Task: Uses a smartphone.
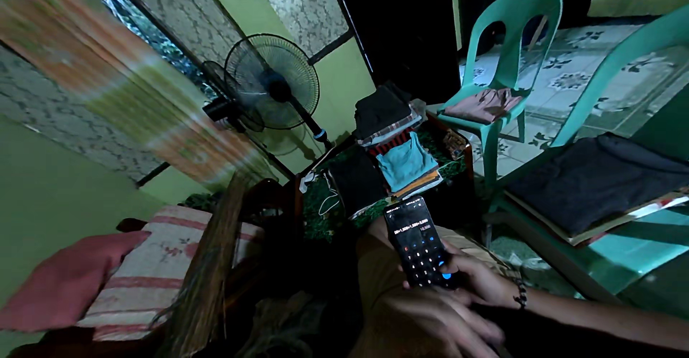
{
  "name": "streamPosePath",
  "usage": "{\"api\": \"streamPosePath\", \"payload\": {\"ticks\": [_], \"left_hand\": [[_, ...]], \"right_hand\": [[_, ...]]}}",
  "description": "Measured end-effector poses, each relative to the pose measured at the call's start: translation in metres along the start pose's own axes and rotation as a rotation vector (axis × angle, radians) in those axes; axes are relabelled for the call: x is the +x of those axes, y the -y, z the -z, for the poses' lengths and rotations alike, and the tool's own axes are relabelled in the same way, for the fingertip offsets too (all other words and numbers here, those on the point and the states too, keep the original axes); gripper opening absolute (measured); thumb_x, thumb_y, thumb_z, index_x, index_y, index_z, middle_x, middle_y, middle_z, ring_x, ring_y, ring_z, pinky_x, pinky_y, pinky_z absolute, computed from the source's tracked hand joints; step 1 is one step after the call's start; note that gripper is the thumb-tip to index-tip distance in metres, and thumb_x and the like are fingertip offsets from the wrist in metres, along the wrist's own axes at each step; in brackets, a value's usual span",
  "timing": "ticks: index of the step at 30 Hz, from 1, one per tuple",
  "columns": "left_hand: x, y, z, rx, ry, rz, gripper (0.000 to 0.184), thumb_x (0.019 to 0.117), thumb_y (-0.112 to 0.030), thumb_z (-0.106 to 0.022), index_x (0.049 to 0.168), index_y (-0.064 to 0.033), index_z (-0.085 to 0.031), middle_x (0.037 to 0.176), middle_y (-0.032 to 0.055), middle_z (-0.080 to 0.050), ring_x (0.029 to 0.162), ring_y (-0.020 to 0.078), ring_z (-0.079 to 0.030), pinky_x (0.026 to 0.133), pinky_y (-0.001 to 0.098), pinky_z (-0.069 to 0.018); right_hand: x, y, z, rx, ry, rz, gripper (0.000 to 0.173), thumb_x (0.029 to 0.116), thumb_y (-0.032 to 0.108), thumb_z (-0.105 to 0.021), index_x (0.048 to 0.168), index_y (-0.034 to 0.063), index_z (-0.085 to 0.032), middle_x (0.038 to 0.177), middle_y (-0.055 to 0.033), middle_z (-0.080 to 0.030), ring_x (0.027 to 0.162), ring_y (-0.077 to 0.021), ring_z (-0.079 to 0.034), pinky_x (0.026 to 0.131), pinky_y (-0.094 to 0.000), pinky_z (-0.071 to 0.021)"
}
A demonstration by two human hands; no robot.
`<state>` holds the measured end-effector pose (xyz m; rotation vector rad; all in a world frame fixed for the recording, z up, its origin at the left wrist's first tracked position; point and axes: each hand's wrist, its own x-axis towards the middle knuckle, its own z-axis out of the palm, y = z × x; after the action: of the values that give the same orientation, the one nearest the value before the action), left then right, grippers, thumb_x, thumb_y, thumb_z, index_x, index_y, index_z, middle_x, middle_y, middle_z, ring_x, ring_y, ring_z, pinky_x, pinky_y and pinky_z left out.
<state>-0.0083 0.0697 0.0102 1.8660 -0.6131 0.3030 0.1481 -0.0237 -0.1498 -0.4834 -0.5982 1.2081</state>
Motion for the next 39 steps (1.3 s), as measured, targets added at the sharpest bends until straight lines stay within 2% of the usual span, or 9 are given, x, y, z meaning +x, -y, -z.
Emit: {"api": "streamPosePath", "payload": {"ticks": [2,4,6,9,14,21,32,36,39], "left_hand": [[-0.005,0.016,0.020,0.163,-0.271,0.024,0.030,0.1066,-0.032,-0.053,0.091,-0.0102,-0.067,0.091,0.0048,-0.075,0.095,0.0204,-0.074,0.096,0.0434,-0.0595],[-0.016,0.038,0.034,0.287,-0.536,0.108,0.025,0.1054,-0.023,-0.053,0.095,-0.0080,-0.071,0.092,0.0053,-0.075,0.089,0.0217,-0.075,0.085,0.0404,-0.0637],[-0.025,0.055,0.044,0.290,-0.692,0.268,0.021,0.1007,-0.008,-0.053,0.115,0.0014,-0.064,0.106,0.0113,-0.073,0.099,0.0259,-0.073,0.087,0.0417,-0.0625],[-0.031,0.074,0.050,0.197,-0.668,0.522,0.066,0.0964,-0.017,-0.061,0.154,0.0020,-0.035,0.137,0.0165,-0.060,0.118,0.0274,-0.065,0.092,0.0421,-0.0598],[-0.041,0.113,0.053,-0.088,-0.368,0.400,0.095,0.0965,-0.019,-0.065,0.159,0.0087,0.001,0.151,0.0221,-0.045,0.130,0.0216,-0.056,0.107,0.0368,-0.0515],[-0.034,0.120,0.065,-0.162,-0.402,0.457,0.100,0.0854,0.003,-0.066,0.158,0.0059,0.002,0.141,0.0208,-0.051,0.117,0.0222,-0.066,0.094,0.0360,-0.0610],[-0.046,0.153,0.108,-0.183,-0.499,0.427,0.098,0.0875,0.001,-0.069,0.159,0.0050,-0.002,0.138,0.0197,-0.055,0.116,0.0234,-0.066,0.093,0.0371,-0.0616],[-0.055,0.177,0.126,-0.135,-0.622,0.384,0.096,0.0937,-0.018,-0.067,0.162,-0.0008,-0.002,0.145,0.0183,-0.053,0.124,0.0191,-0.060,0.104,0.0341,-0.0531],[-0.060,0.199,0.139,-0.119,-0.707,0.355,0.098,0.0921,-0.021,-0.069,0.164,-0.0076,-0.003,0.143,0.0176,-0.055,0.123,0.0191,-0.061,0.103,0.0355,-0.0538]], "right_hand": [[-0.002,0.001,-0.003,-0.025,-0.034,-0.014,0.052,0.0911,0.010,-0.045,0.141,0.0196,-0.038,0.117,-0.0051,-0.069,0.102,-0.0195,-0.071,0.082,-0.0381,-0.0621],[-0.001,0.001,0.001,0.034,0.013,-0.037,0.053,0.0939,0.015,-0.047,0.145,0.0223,-0.035,0.126,-0.0115,-0.066,0.110,-0.0300,-0.069,0.084,-0.0466,-0.0619],[0.003,0.004,0.001,0.069,0.017,-0.050,0.058,0.0952,0.020,-0.050,0.150,0.0224,-0.030,0.137,-0.0198,-0.059,0.116,-0.0418,-0.065,0.085,-0.0548,-0.0608],[0.012,0.012,-0.002,0.042,-0.006,-0.021,0.061,0.0955,0.021,-0.049,0.152,0.0219,-0.027,0.137,-0.0214,-0.059,0.115,-0.0439,-0.065,0.081,-0.0561,-0.0618],[0.033,0.029,-0.016,-0.075,-0.049,-0.002,0.059,0.0993,0.038,-0.051,0.151,0.0203,-0.028,0.126,-0.0125,-0.065,0.105,-0.0317,-0.070,0.076,-0.0477,-0.0641],[0.066,0.037,-0.015,-0.148,-0.071,-0.036,0.061,0.0999,0.054,-0.051,0.148,0.0199,-0.038,0.124,-0.0128,-0.066,0.104,-0.0290,-0.071,0.076,-0.0430,-0.0644],[0.125,0.031,-0.002,-0.203,-0.093,-0.108,0.065,0.0978,0.058,-0.055,0.147,0.0186,-0.040,0.123,-0.0115,-0.067,0.103,-0.0263,-0.071,0.078,-0.0408,-0.0642],[0.145,0.017,0.019,-0.387,-0.123,-0.063,0.075,0.0985,0.060,-0.051,0.152,0.0094,-0.038,0.134,-0.0060,-0.062,0.121,-0.0163,-0.062,0.103,-0.0376,-0.0537],[0.159,0.007,0.031,-0.442,-0.135,-0.088,0.080,0.0997,0.062,-0.048,0.155,0.0065,-0.032,0.141,-0.0057,-0.058,0.128,-0.0148,-0.057,0.108,-0.0379,-0.0502]]}}
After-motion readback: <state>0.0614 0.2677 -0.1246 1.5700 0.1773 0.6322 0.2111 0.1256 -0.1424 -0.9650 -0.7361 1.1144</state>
